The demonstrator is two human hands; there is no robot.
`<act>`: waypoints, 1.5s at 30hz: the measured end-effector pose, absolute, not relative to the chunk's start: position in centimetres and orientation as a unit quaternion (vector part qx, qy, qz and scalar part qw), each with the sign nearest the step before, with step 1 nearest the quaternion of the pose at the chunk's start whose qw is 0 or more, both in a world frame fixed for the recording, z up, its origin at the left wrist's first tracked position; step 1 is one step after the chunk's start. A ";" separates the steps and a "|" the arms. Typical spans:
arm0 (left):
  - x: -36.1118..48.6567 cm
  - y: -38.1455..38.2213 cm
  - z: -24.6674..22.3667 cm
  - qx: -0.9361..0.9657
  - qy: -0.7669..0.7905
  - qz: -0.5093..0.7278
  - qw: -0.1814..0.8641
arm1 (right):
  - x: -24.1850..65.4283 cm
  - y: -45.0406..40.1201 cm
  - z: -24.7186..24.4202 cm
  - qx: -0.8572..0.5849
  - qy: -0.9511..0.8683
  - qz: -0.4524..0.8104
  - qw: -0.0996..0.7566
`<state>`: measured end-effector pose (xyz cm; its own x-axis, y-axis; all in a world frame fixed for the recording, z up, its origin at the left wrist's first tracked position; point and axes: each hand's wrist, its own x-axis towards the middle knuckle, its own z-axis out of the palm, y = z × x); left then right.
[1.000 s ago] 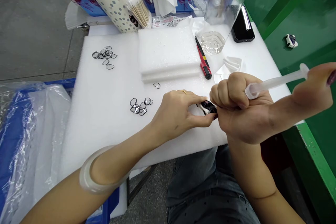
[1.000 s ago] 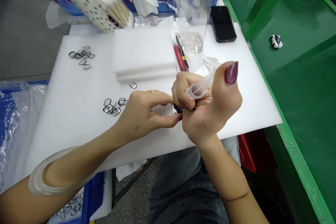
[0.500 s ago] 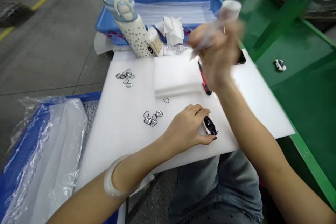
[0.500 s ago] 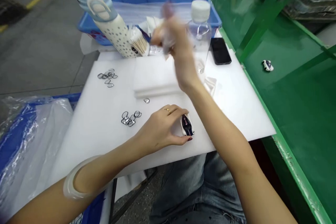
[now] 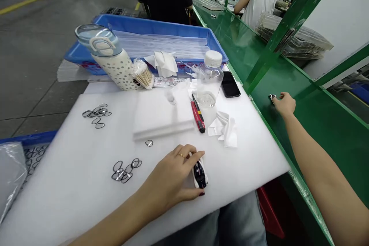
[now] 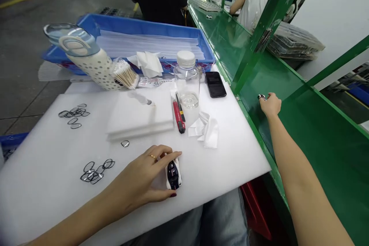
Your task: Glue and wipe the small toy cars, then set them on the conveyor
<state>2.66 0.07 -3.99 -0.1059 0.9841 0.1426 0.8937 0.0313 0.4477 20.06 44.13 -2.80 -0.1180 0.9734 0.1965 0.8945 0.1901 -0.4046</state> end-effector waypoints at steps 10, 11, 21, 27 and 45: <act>2.1 0.2 -5.2 0.666 0.697 0.246 0.101 | 20.9 46.0 -4.8 -0.652 -0.737 0.045 0.174; 2.1 0.1 -5.3 0.667 0.696 0.247 0.103 | 21.0 45.0 -4.4 -0.630 -0.753 0.043 0.185; 2.1 0.5 -3.4 0.654 0.705 0.215 0.173 | 20.0 31.8 -1.4 -0.205 -0.958 0.146 0.136; 1.9 0.3 -3.5 0.653 0.693 0.245 0.184 | 14.6 27.6 0.5 -0.272 -0.916 0.252 0.151; 0.9 -0.5 -0.5 0.360 0.482 0.689 0.404 | 13.1 17.5 2.1 -0.154 -0.632 0.759 -0.029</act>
<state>0.91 -0.52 -0.46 -0.4137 0.9042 0.1064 -0.2104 -0.2087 0.9551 13.07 17.51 2.09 -0.9510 0.1506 -0.2701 0.2384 -0.1991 -0.9505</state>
